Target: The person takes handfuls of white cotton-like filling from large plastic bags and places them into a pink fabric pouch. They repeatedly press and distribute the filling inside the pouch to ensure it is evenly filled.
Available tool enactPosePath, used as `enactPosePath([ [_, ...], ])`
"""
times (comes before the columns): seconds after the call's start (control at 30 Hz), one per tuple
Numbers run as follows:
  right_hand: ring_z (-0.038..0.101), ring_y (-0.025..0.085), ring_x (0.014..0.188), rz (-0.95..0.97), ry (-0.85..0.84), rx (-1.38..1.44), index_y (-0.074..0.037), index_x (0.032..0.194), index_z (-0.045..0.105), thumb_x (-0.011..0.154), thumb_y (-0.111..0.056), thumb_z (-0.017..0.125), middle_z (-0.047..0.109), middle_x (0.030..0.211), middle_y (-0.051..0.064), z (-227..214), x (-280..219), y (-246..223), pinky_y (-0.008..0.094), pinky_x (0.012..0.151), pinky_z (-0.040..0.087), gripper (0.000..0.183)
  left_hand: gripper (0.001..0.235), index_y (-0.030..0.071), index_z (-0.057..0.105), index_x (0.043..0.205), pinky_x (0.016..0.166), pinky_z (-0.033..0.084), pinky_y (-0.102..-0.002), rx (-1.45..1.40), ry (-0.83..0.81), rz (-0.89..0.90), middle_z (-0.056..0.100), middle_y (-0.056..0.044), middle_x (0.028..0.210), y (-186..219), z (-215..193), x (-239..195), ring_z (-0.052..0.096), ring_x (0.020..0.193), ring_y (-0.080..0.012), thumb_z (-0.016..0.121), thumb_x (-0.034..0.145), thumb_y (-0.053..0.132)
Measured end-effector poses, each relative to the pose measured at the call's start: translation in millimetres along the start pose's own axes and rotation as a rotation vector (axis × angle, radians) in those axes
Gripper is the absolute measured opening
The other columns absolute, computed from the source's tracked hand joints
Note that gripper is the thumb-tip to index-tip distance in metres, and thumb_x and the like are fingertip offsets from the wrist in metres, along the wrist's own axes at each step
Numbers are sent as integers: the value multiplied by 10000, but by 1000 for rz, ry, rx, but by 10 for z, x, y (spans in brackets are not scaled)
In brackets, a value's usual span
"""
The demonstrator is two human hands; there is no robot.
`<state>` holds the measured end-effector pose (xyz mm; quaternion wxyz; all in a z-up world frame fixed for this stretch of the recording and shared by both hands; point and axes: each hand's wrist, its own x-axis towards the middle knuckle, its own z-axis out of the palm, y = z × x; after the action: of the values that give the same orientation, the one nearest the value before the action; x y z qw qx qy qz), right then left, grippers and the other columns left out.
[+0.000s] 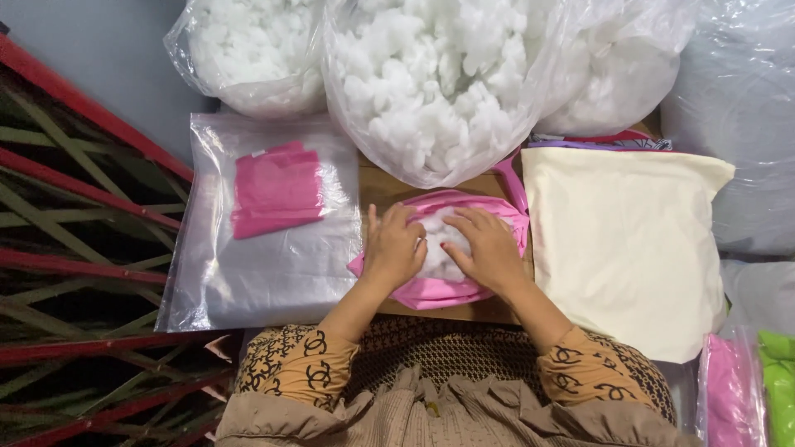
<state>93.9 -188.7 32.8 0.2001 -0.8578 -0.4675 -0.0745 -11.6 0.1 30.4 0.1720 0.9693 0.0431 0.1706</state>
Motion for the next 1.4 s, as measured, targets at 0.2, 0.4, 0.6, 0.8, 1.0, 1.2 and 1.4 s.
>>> enactPosePath([
  [0.2,272,432,1506,-53,-517,-298,-258,1495,487,982,-530,466,391,1615,72,163,49,-541,667,1166,224,581,414,246,577,1386,1172,-7,-739,163,-639,-426,245,-244,1641,-95,-295,-158,159,1528,-498,573,980,169],
  [0.4,365,404,1461,3,-556,-249,-322,1522,430,933,-500,567,418,1589,55,131,61,-538,641,1156,259,631,501,206,599,1406,1172,28,-739,148,-565,-394,284,-233,1635,-364,-499,-134,211,1518,-484,665,922,95],
  [0.6,637,218,1212,29,-50,-78,-304,1293,659,958,-363,600,667,1279,-19,132,7,5,416,1029,445,345,439,100,650,1306,1123,279,-690,-83,-72,-84,519,-204,1457,-113,-518,-72,423,1421,-428,619,878,191],
  [0.8,317,369,1498,31,-503,-407,-259,1596,304,965,-651,410,403,1601,44,298,-125,-97,578,1224,186,751,645,137,336,1581,1249,152,-560,282,-568,9,354,-111,1631,-111,172,-236,192,1553,-349,551,981,239],
  [1.0,341,375,1475,35,-446,-190,-237,1589,320,966,-641,433,427,1571,58,-75,-76,-7,591,1194,251,751,632,157,491,1496,1168,287,-620,130,-502,45,431,-129,1568,-116,66,32,381,1461,-392,613,882,238],
  [1.2,200,419,1527,81,-621,-308,-280,1588,307,949,-635,507,265,1664,83,-59,-154,-261,656,1201,168,758,757,128,432,1538,1185,195,-673,165,-596,-6,376,-172,1595,137,46,-52,191,1531,-438,613,912,513],
  [1.4,601,226,1287,118,-86,-60,-340,1299,670,932,-457,638,657,1334,-10,-529,64,-34,517,1095,395,385,501,104,649,1330,1131,282,-692,-5,-161,21,479,-201,1491,471,-379,267,373,1446,-456,701,889,334],
])
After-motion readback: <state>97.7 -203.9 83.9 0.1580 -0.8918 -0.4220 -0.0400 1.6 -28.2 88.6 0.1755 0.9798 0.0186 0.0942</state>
